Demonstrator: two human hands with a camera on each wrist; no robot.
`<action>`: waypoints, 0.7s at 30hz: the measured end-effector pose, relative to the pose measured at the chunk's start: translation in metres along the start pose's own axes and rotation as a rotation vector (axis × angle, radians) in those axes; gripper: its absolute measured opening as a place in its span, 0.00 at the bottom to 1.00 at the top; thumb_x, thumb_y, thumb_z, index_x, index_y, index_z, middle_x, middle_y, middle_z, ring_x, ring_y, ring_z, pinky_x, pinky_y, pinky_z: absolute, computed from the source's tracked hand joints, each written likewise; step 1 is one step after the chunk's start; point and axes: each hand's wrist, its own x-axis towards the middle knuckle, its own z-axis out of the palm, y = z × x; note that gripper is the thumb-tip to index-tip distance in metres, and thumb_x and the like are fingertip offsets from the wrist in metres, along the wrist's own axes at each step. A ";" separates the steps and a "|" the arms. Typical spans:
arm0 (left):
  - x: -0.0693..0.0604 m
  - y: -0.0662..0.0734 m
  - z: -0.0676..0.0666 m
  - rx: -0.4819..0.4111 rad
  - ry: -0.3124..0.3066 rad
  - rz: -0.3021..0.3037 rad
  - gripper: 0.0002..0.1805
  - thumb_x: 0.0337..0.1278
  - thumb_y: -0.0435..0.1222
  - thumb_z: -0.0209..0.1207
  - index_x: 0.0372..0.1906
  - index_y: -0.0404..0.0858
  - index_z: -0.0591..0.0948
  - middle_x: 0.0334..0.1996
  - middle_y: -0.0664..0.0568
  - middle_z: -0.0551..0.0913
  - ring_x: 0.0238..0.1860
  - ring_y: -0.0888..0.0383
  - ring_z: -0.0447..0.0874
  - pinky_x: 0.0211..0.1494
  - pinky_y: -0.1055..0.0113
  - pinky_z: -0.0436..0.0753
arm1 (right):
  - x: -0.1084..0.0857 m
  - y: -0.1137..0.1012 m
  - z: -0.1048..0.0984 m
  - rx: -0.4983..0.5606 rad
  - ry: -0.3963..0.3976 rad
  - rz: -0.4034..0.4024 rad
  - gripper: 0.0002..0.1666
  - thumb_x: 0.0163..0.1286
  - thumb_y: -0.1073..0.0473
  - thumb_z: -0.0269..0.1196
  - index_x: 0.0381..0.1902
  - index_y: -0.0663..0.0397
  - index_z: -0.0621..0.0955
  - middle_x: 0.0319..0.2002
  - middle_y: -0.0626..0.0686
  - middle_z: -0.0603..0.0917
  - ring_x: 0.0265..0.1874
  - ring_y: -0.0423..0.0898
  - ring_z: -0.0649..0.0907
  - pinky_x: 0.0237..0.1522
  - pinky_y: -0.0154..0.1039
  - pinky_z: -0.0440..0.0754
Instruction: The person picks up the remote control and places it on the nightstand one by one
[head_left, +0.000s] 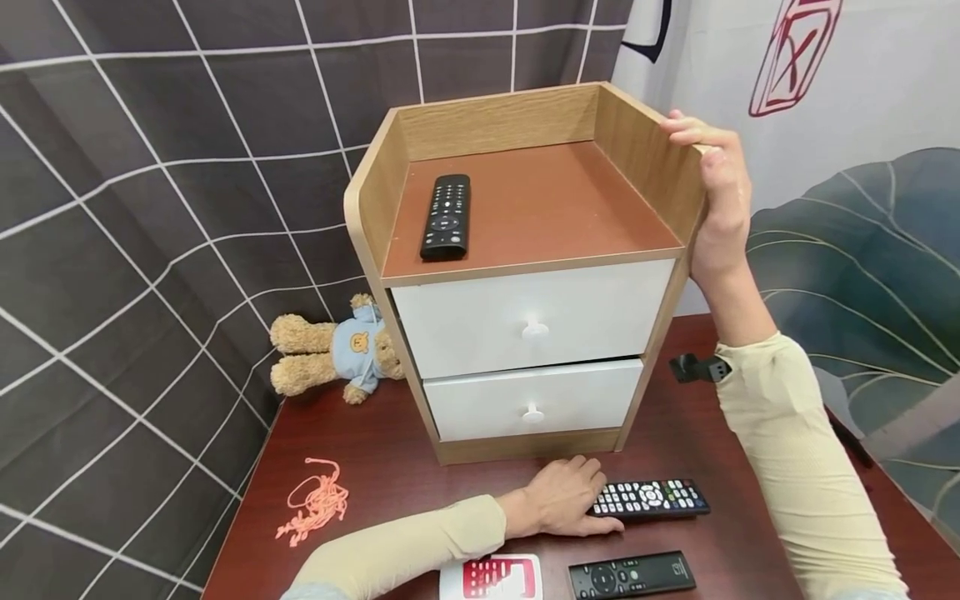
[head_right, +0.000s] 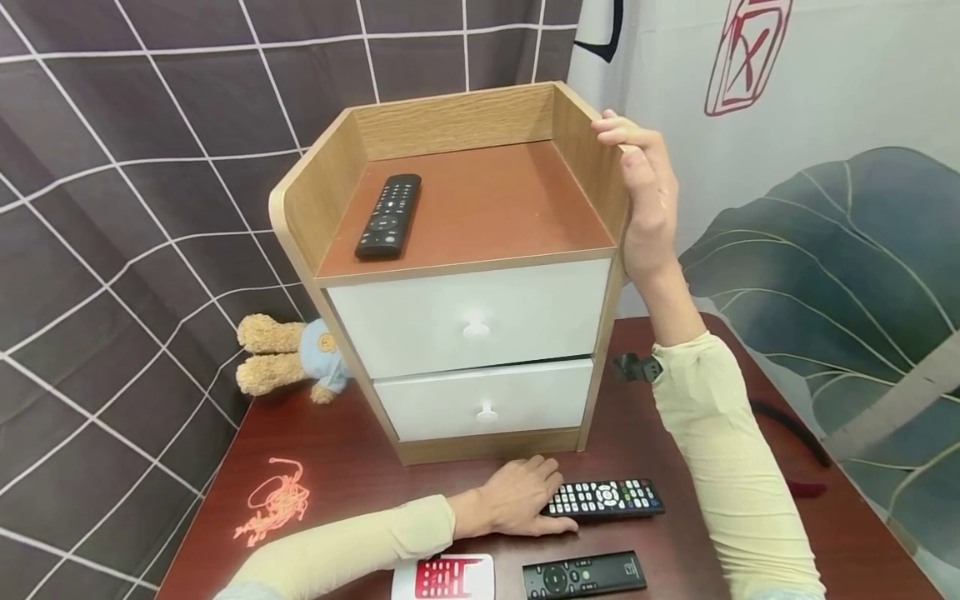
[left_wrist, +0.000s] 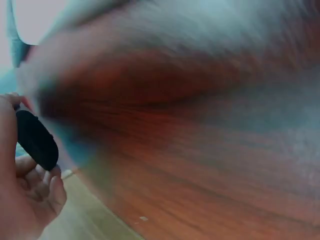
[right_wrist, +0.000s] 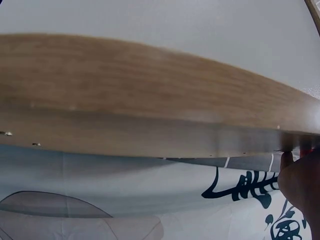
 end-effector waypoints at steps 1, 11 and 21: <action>-0.001 0.001 -0.004 -0.053 -0.025 -0.030 0.32 0.60 0.72 0.45 0.38 0.50 0.79 0.35 0.62 0.75 0.34 0.66 0.76 0.28 0.77 0.74 | 0.000 0.000 0.000 0.003 -0.001 -0.001 0.17 0.70 0.55 0.50 0.43 0.55 0.82 0.53 0.54 0.84 0.68 0.55 0.70 0.70 0.38 0.62; -0.012 0.007 -0.048 -0.547 -0.134 -0.265 0.25 0.59 0.68 0.53 0.34 0.52 0.80 0.29 0.68 0.73 0.27 0.74 0.70 0.30 0.81 0.69 | 0.002 -0.001 0.000 0.010 0.007 -0.006 0.16 0.70 0.56 0.50 0.42 0.56 0.82 0.52 0.53 0.85 0.67 0.56 0.71 0.71 0.37 0.62; -0.032 -0.006 -0.081 -0.948 -0.105 -0.350 0.18 0.65 0.56 0.57 0.33 0.47 0.84 0.20 0.70 0.73 0.22 0.78 0.68 0.27 0.82 0.71 | 0.001 0.000 0.000 -0.001 -0.004 -0.001 0.16 0.69 0.56 0.50 0.43 0.56 0.82 0.53 0.53 0.84 0.67 0.54 0.71 0.70 0.38 0.61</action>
